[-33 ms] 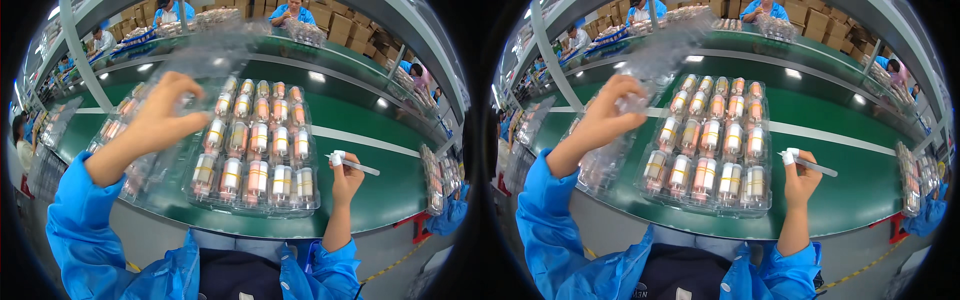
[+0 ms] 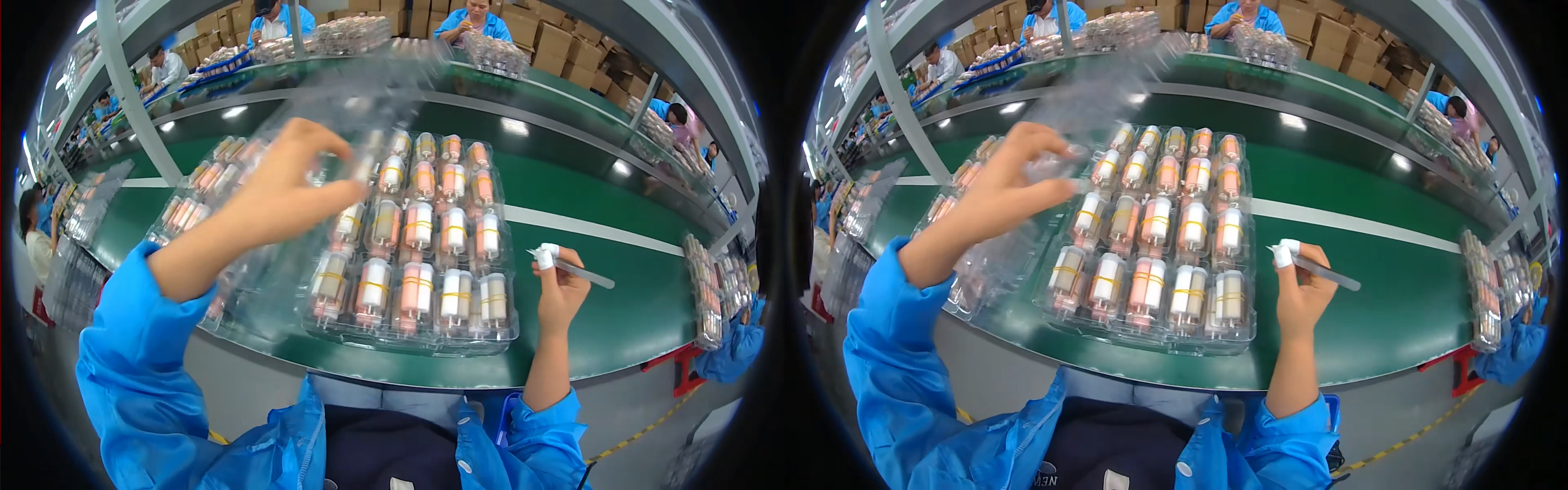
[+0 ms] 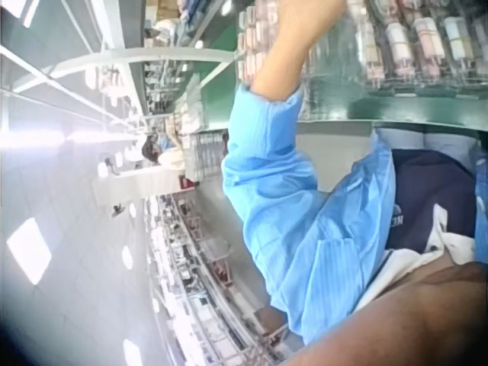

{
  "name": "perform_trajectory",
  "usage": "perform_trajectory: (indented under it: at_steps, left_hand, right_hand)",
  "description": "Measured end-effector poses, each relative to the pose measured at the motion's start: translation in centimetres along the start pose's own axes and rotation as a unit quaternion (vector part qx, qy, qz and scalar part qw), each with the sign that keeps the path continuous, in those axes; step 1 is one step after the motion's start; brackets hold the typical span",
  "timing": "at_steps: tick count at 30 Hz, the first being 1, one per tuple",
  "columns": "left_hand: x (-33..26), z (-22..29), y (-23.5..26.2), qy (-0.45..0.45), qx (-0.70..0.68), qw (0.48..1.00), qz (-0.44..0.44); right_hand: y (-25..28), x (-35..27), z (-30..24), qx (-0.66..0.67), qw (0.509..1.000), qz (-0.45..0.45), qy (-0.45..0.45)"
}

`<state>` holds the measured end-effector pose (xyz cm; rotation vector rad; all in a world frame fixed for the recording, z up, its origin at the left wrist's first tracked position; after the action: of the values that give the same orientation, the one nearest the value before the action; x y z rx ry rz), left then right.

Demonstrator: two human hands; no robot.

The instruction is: The person uses tweezers to insert small white components into the top of cylindrical objects. They pick up each cylinder from a clear plastic tray, perform the insertion, and place the item back into the tray. The process is repeated for multiple units.

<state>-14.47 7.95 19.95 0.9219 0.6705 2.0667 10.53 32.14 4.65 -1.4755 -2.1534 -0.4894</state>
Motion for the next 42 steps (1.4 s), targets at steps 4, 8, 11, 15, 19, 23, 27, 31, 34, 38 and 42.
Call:
perform_trajectory:
  at_steps: [4, 8, 11, 15, 19, 23, 27, 31, 34, 38, 42]
  left_hand:
    - [2.6, 2.0, -6.5, 0.056, -0.144, 0.984, -0.090]
    - [1.4, 1.9, -8.8, -0.056, -0.156, 0.966, -0.200]
    - [-0.9, 1.3, -6.4, -0.102, -0.039, 0.974, -0.199]
    - [-5.1, -4.6, -3.5, -0.023, 0.145, 0.989, -0.027]
    - [-10.2, -8.2, -3.5, 0.195, -0.165, 0.966, 0.043]
    - [-12.5, -5.1, -4.0, 0.173, -0.325, 0.929, 0.021]
    - [-13.6, -6.0, -6.7, 0.144, -0.306, 0.938, 0.082]
    - [-13.3, -6.1, -7.6, 0.159, -0.379, 0.902, 0.130]
    - [-14.2, -5.7, -6.5, 0.118, -0.305, 0.920, 0.217]
    - [-16.2, -5.7, -0.4, 0.047, 0.048, 0.943, 0.326]
    - [-18.6, -11.3, 2.9, 0.097, 0.293, 0.906, 0.288]
  right_hand:
    - [-1.1, 0.1, 0.4, 0.026, 0.999, -0.035, -0.023]
    - [-1.7, -0.2, 1.0, 0.042, 0.996, -0.053, -0.051]
    - [-1.7, -0.4, 0.5, 0.060, 0.993, -0.051, -0.091]
    - [-2.0, -0.9, 0.4, 0.048, 0.996, -0.046, -0.059]
    - [-2.6, -1.4, 0.6, 0.000, 0.997, -0.070, -0.022]
    - [-2.4, -1.2, 0.0, 0.087, 0.988, -0.028, -0.127]
    - [-2.5, -1.1, 0.1, 0.070, 0.984, -0.030, -0.162]
    - [-2.7, -1.2, 0.8, 0.049, 0.988, -0.019, -0.142]
    - [-1.3, -0.6, 2.0, 0.055, 0.990, -0.003, -0.127]
    - [1.0, 0.2, 1.8, 0.097, 0.984, 0.079, -0.128]
    - [1.9, 0.1, 2.6, 0.115, 0.981, 0.092, -0.125]
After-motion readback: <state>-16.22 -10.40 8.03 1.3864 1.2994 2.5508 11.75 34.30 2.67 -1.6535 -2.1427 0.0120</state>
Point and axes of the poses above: each hand's wrist, its own x-axis towards the middle knuckle, its own y-axis out of the back of the hand, z = x × y, the point moved 1 cm from there along x, towards the middle knuckle, and after that the axes turned 5 degrees about -x, right-handed, at the moved point
